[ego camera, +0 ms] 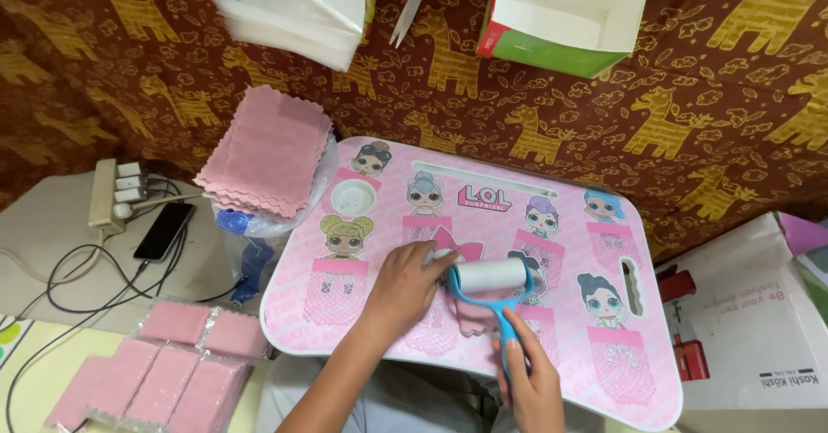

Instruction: The person cleans pieces of fabric using a lint roller and places them into small plastic bags.

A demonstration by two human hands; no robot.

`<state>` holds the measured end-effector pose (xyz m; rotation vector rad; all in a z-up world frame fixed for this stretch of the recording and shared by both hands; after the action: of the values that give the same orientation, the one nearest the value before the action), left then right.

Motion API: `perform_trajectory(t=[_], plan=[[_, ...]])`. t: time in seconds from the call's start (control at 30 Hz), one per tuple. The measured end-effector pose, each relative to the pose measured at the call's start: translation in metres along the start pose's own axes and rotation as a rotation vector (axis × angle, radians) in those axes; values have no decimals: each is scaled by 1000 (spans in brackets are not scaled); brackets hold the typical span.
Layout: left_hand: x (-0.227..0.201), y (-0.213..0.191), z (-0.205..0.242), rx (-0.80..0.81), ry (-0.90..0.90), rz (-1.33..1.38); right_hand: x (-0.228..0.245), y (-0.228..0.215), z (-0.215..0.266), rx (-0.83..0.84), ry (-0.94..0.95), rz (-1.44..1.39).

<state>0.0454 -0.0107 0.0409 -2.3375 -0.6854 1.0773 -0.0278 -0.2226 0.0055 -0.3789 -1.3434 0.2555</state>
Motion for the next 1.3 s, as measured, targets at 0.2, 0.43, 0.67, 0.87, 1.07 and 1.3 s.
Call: perform_trajectory(t=[0.2, 0.43, 0.67, 0.87, 1.07, 1.3], plan=[[-2, 2, -4, 42, -2, -28, -146, -44, 14, -42, -11, 114], [5, 8, 1, 39, 20, -37, -44, -55, -19, 221, 175, 113], [20, 6, -1, -5, -160, 120, 51, -34, -93, 514, -151, 281], [16, 15, -1, 234, -111, -61, 15, -67, -123, 574, -250, 228], [21, 21, 0, 221, -72, -122, -9, -90, -131, 586, -213, 187], [26, 20, -1, 241, -184, -106, 53, -36, -121, 667, -271, 186]])
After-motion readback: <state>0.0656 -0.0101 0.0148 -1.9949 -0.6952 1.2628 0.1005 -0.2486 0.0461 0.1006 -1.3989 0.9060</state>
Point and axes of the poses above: each hand's wrist, its own z-axis away from the middle knuckle, its own y-axis out of the palm, x = y × z, the point moved 6 cm from there along -z, towards the middle knuckle, and after that the axes turned 14 degrees about z, right-handed, at the moved point
